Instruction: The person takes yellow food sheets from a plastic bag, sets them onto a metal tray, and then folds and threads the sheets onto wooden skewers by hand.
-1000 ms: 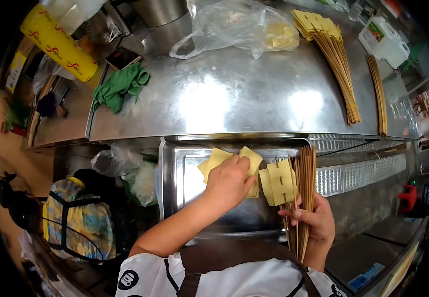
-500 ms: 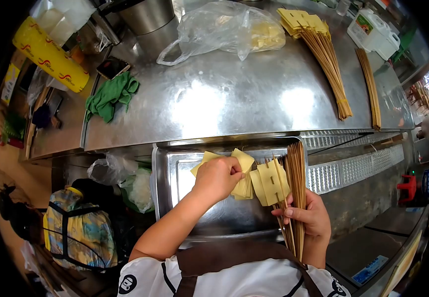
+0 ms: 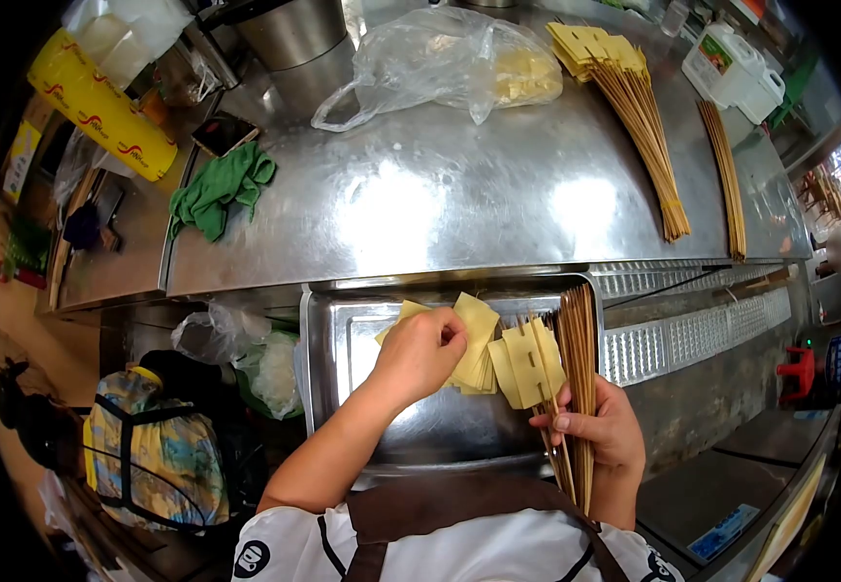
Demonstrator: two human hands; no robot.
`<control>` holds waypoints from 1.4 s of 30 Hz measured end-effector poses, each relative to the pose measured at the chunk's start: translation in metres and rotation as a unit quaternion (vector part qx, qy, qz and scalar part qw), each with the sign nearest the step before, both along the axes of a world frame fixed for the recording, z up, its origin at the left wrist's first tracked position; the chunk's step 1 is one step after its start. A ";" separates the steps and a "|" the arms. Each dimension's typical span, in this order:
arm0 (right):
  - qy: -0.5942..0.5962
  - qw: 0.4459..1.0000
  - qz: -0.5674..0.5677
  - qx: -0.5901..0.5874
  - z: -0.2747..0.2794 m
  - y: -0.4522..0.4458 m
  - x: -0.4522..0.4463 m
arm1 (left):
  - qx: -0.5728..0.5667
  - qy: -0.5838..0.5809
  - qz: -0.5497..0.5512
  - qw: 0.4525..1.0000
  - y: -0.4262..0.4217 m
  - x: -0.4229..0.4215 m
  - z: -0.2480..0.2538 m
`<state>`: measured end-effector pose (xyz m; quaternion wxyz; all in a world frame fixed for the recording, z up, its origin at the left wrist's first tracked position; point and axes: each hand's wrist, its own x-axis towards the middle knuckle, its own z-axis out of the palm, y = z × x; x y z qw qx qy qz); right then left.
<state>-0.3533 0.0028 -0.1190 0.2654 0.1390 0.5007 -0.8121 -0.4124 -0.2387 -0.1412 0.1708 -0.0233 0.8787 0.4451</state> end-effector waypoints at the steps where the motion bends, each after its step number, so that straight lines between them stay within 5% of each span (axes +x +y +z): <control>1: 0.000 1.000 0.003 0.003 0.000 0.000 0.000 | 0.023 0.022 0.037 0.999 0.000 0.004 0.000; 3: 0.002 1.000 0.005 0.006 -0.002 0.001 0.001 | 0.046 0.045 0.072 0.995 0.001 0.006 0.001; 5: 0.001 1.000 0.014 -0.002 -0.006 0.001 0.002 | 0.314 -0.016 0.168 0.934 0.001 0.006 0.002; 9: 0.016 0.999 0.051 -0.003 -0.006 0.001 0.000 | 0.496 -0.061 0.238 0.833 0.014 -0.002 0.016; 20: -0.003 0.999 0.045 0.009 -0.006 -0.001 0.003 | 0.540 0.007 0.166 0.825 0.030 -0.005 0.018; 29: -0.004 0.999 0.035 0.006 -0.006 -0.002 0.004 | 0.466 0.051 0.098 0.878 0.036 0.017 0.022; 35: 0.000 0.999 0.034 0.013 -0.006 -0.003 0.004 | 0.540 0.106 0.193 0.812 0.049 0.011 0.024; 42: 0.004 1.000 0.029 0.011 -0.005 -0.004 0.004 | 0.502 -0.052 0.193 0.841 0.041 0.012 0.015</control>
